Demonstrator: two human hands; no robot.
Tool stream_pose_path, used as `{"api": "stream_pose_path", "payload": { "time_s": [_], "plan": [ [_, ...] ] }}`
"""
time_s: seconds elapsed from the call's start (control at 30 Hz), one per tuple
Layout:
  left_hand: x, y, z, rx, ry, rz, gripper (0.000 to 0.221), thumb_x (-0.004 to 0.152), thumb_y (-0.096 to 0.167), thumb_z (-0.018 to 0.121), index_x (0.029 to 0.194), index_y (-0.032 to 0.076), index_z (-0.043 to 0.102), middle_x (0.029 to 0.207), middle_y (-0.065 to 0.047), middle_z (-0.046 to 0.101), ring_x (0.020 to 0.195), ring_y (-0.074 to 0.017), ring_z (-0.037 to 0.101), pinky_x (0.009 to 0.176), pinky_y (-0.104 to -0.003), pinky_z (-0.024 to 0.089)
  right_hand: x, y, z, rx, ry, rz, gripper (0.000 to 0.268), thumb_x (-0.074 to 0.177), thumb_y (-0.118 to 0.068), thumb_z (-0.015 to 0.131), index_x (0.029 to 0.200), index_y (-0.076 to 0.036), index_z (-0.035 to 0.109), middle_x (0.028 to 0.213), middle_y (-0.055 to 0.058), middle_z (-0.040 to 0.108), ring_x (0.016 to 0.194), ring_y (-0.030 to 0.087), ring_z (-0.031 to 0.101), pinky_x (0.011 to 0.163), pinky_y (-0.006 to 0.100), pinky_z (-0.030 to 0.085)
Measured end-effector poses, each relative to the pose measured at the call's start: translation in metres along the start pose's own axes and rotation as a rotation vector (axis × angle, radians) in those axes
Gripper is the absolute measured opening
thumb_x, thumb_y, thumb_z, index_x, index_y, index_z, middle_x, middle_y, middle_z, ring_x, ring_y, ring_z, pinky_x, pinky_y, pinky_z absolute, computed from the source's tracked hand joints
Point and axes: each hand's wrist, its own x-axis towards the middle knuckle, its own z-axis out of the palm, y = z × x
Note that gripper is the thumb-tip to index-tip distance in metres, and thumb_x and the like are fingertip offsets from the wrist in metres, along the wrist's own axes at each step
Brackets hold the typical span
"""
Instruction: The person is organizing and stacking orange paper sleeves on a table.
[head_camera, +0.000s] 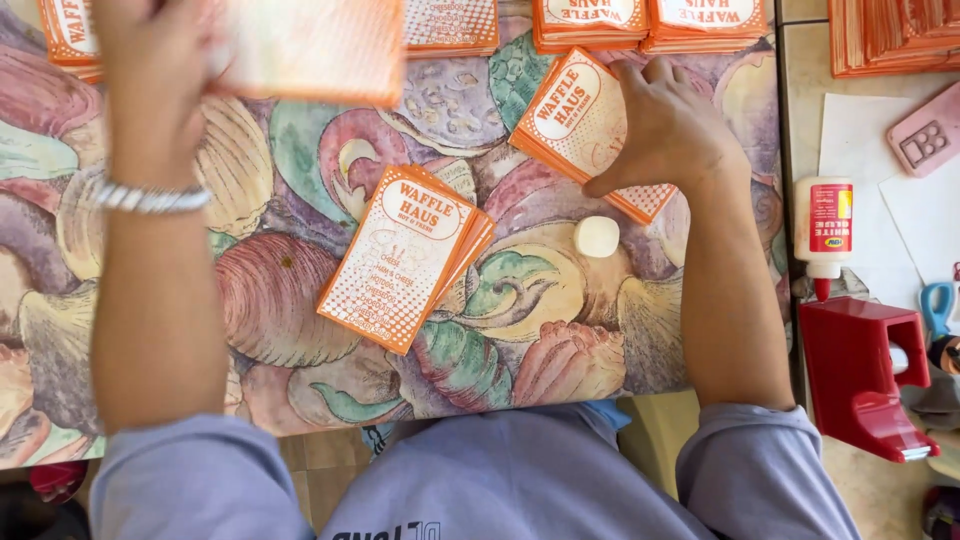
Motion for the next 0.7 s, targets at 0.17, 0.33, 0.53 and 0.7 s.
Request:
{"api": "stream_pose_path", "payload": {
  "time_s": [0.17,0.33,0.53,0.7],
  "plan": [
    [-0.04,-0.125,-0.13,0.245,0.079,-0.089,0.011,0.116,0.006,0.057,0.109,0.013,0.059,0.091,0.002,0.056,0.075,-0.0072,0.056,0.044,-0.031,0.047,-0.01,-0.027,-0.024,0.062,-0.13,0.166,0.136,0.055,-0.043,0.1,0.162,-0.015,0.019,0.158,0.014,0.028,0.138,0.04,0.043,0.103,0.066,0.045],
    [-0.083,-0.22,-0.201,0.549,0.137,-0.1,0.008,0.122,0.009,0.063,0.117,0.005,0.067,0.1,-0.001,0.062,0.086,-0.0108,0.053,0.07,-0.032,0.045,0.001,-0.006,-0.013,0.219,-0.048,0.166,0.078,0.094,-0.042,0.07,0.158,-0.012,0.036,0.159,0.015,0.043,0.143,0.038,0.04,0.11,0.057,0.034],
    [-0.102,-0.108,-0.12,0.985,0.415,0.295,0.062,0.091,-0.006,0.096,0.133,-0.006,0.051,0.127,-0.029,0.052,0.105,-0.0533,0.057,0.08,-0.065,0.047,0.012,0.021,0.013,0.56,0.164,0.008,0.016,0.1,-0.012,0.074,0.111,-0.005,0.064,0.102,0.003,0.067,0.09,0.017,0.062,0.07,0.035,0.046],
    [-0.118,-0.024,0.001,0.252,0.091,0.644,0.051,0.106,0.03,0.068,0.139,-0.003,0.047,0.133,-0.021,0.057,0.124,-0.037,0.058,0.107,-0.049,0.05,-0.025,-0.037,0.003,1.021,0.446,-0.396,0.026,0.106,-0.001,0.067,0.13,0.0,0.057,0.129,0.012,0.068,0.117,0.023,0.066,0.093,0.033,0.057]
  ]
}}
